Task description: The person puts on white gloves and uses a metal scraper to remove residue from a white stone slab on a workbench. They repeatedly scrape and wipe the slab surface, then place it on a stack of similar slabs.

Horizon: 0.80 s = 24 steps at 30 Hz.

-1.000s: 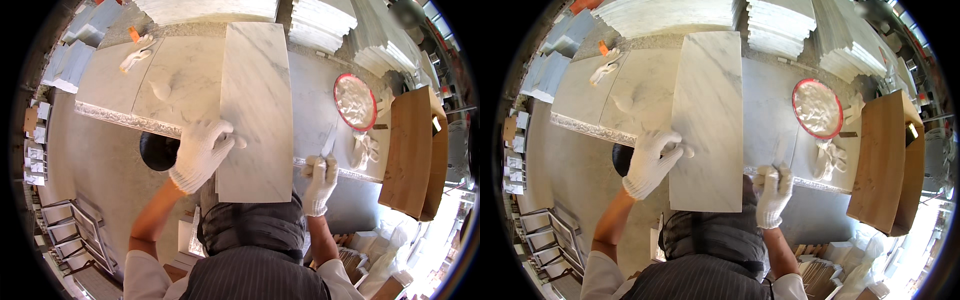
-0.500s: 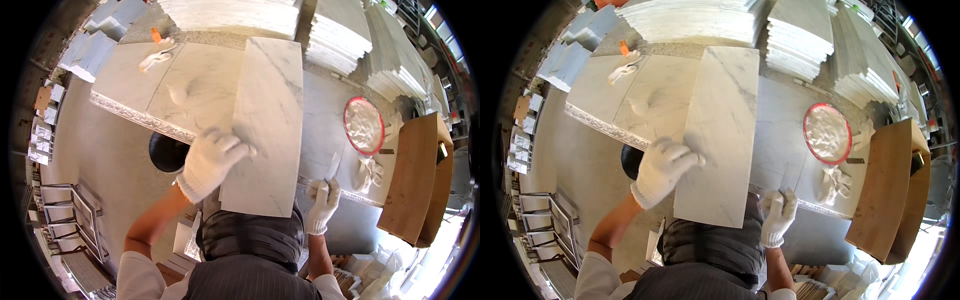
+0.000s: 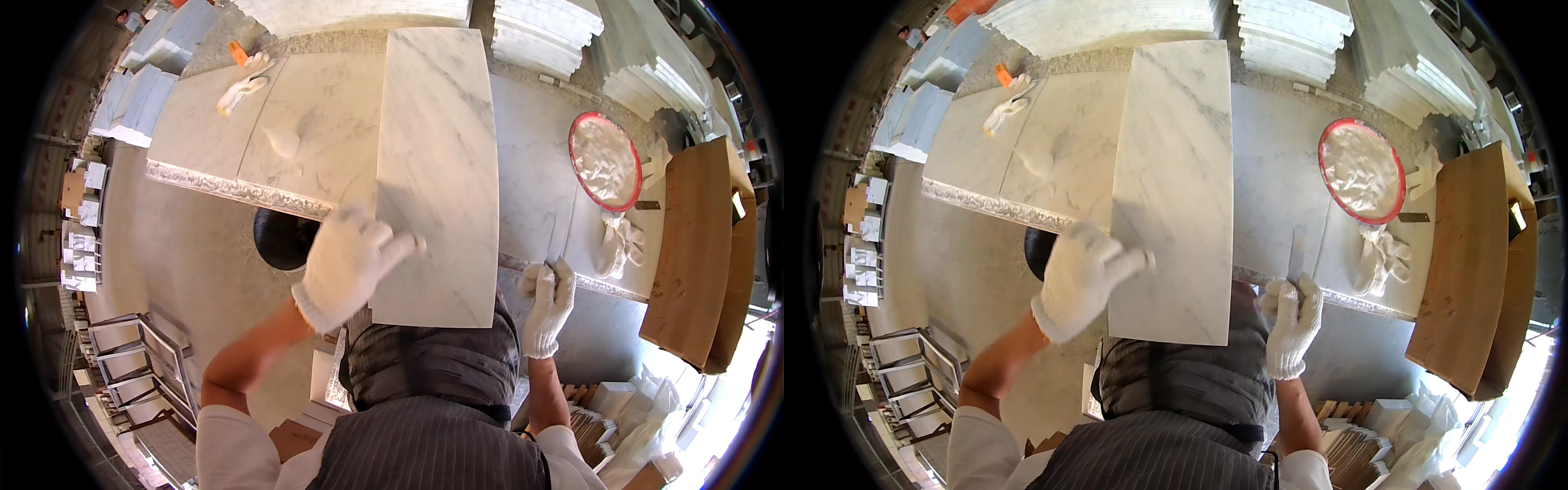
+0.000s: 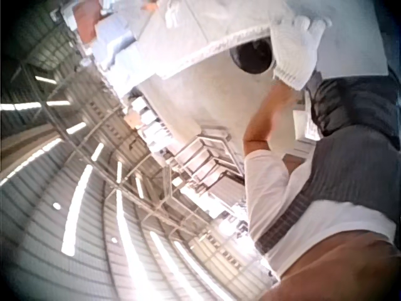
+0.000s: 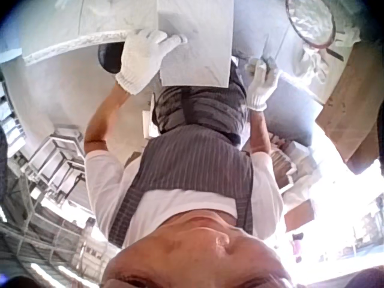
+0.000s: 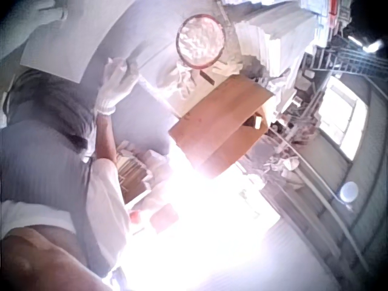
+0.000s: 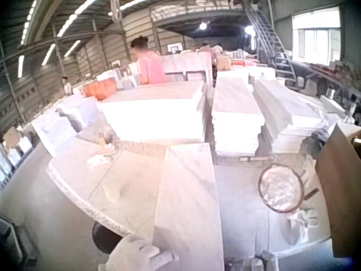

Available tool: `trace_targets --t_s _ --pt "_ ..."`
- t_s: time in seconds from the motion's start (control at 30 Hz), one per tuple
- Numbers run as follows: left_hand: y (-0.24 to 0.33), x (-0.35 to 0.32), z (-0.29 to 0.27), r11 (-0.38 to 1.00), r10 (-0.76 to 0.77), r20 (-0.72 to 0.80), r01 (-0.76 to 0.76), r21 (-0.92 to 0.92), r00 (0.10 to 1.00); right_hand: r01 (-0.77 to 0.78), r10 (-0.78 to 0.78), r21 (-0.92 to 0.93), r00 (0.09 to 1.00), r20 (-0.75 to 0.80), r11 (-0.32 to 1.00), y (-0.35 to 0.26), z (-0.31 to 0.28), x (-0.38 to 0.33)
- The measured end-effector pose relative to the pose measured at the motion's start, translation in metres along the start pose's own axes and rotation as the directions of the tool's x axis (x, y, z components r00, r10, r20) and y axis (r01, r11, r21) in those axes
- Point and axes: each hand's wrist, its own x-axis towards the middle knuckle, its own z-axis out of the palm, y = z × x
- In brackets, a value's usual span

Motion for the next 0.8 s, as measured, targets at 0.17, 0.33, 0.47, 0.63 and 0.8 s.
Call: trace_targets --t_s 0.17,0.33,0.47,0.63,0.8 --pt "-0.027 0.019 0.008 0.98 -0.08 -0.067 0.091 0.176 0.995 0.03 -0.033 0.044 0.998 0.056 0.999 -0.008 0.007 0.004" --pt "-0.004 0.0 0.007 0.992 0.048 -0.027 -0.045 0.116 0.998 0.027 -0.029 0.087 0.999 0.02 0.996 -0.004 0.003 0.004" --pt "-0.027 0.011 0.004 0.984 0.026 -0.051 -0.017 0.176 0.998 0.009 -0.012 0.082 0.999 0.036 0.997 0.002 0.003 0.002" --pt "-0.056 0.027 0.016 0.969 -0.082 -0.055 0.093 0.229 0.995 0.037 -0.043 0.102 0.998 0.053 0.994 -0.015 0.01 -0.003" --pt "-0.006 -0.011 0.008 0.983 0.089 0.022 -0.092 0.157 0.996 0.031 -0.033 0.158 0.999 0.013 0.987 -0.002 -0.005 -0.002"
